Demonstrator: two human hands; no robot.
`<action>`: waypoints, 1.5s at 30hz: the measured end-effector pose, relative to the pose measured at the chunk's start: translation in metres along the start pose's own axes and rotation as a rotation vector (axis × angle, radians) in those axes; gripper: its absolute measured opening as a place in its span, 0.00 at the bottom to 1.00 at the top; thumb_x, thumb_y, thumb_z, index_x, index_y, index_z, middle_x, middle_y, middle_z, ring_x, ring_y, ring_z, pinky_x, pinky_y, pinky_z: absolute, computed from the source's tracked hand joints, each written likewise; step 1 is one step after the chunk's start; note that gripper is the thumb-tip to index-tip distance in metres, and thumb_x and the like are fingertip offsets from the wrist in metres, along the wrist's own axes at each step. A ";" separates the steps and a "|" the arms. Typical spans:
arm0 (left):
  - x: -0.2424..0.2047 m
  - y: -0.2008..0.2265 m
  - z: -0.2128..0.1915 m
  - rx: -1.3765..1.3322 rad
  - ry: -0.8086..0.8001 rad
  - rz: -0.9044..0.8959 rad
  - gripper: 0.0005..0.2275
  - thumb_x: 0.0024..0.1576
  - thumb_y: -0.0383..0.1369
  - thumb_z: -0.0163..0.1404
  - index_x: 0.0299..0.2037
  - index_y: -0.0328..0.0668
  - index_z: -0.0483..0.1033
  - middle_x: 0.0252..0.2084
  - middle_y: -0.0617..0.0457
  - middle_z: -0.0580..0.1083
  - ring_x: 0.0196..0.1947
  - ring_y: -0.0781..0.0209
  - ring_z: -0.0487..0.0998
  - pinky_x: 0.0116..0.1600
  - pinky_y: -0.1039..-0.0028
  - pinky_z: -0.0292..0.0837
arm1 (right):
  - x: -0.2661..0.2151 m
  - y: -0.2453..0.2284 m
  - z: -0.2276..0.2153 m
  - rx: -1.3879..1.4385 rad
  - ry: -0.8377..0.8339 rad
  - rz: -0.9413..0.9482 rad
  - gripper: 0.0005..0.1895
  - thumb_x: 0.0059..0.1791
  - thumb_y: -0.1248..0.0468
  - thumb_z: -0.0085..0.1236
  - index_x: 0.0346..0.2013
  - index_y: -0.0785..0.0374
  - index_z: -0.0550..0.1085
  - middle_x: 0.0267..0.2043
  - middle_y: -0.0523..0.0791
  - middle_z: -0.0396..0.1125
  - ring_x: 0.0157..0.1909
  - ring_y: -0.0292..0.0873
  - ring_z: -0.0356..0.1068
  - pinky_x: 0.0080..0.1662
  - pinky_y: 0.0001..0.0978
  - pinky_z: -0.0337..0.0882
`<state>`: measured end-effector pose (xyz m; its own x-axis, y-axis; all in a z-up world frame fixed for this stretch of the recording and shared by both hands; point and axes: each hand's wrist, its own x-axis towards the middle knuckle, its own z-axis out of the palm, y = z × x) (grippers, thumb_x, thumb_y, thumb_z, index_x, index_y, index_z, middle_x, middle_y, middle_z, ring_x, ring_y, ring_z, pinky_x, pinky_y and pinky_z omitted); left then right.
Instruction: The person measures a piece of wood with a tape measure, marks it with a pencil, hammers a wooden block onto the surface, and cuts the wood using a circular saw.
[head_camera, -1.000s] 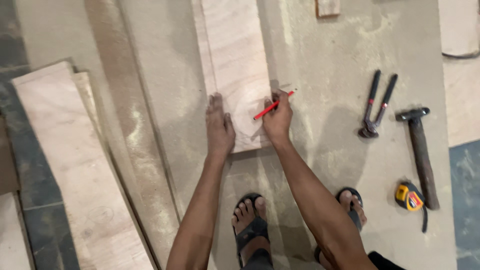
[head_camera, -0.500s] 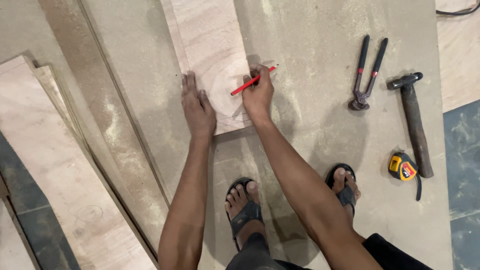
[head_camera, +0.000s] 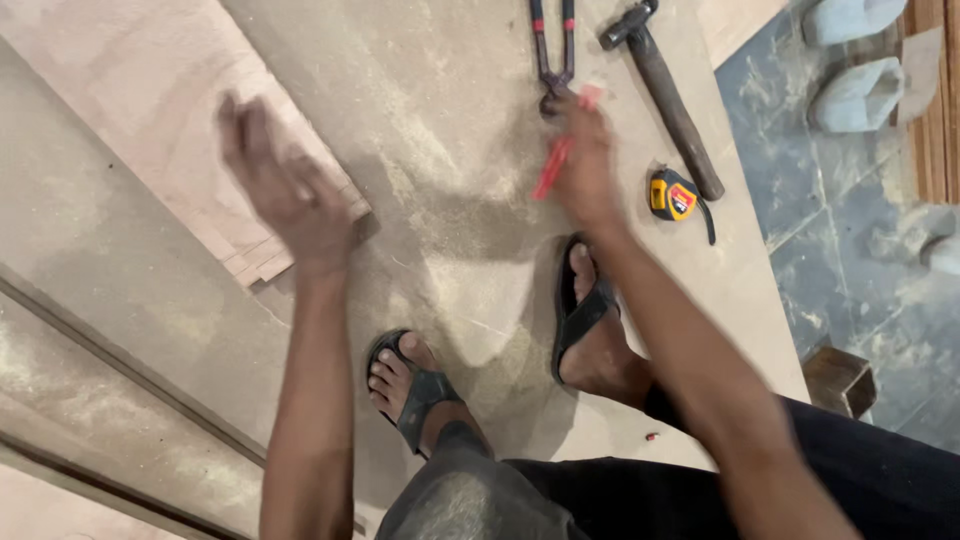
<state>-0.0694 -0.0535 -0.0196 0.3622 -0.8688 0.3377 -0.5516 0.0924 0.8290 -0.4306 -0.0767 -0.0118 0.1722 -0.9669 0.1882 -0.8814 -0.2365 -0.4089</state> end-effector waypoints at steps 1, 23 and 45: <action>0.005 0.008 0.015 -0.081 -0.007 0.002 0.22 0.70 0.22 0.36 0.76 0.38 0.58 0.78 0.49 0.51 0.80 0.49 0.54 0.81 0.61 0.52 | -0.016 0.031 -0.024 0.122 -0.215 0.565 0.27 0.48 0.69 0.55 0.63 0.62 0.67 0.61 0.54 0.64 0.58 0.54 0.70 0.57 0.44 0.75; -0.070 0.040 -0.037 -1.086 -0.550 -0.977 0.16 0.63 0.34 0.54 0.57 0.33 0.71 0.47 0.44 0.77 0.44 0.58 0.81 0.49 0.68 0.81 | 0.037 -0.191 -0.015 0.512 -0.658 -0.313 0.25 0.42 0.62 0.60 0.53 0.64 0.70 0.43 0.50 0.71 0.41 0.44 0.75 0.45 0.33 0.74; -0.018 -0.016 -0.112 -0.189 0.005 -1.027 0.08 0.64 0.31 0.54 0.35 0.34 0.75 0.24 0.58 0.71 0.21 0.77 0.65 0.23 0.82 0.60 | 0.118 -0.184 0.075 0.577 -0.524 -0.082 0.09 0.61 0.65 0.57 0.47 0.69 0.68 0.39 0.46 0.71 0.35 0.34 0.69 0.40 0.25 0.70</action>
<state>0.0171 0.0155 0.0106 0.5934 -0.5706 -0.5678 0.1500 -0.6146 0.7744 -0.2156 -0.1549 0.0187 0.5383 -0.8294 -0.1493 -0.5138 -0.1826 -0.8383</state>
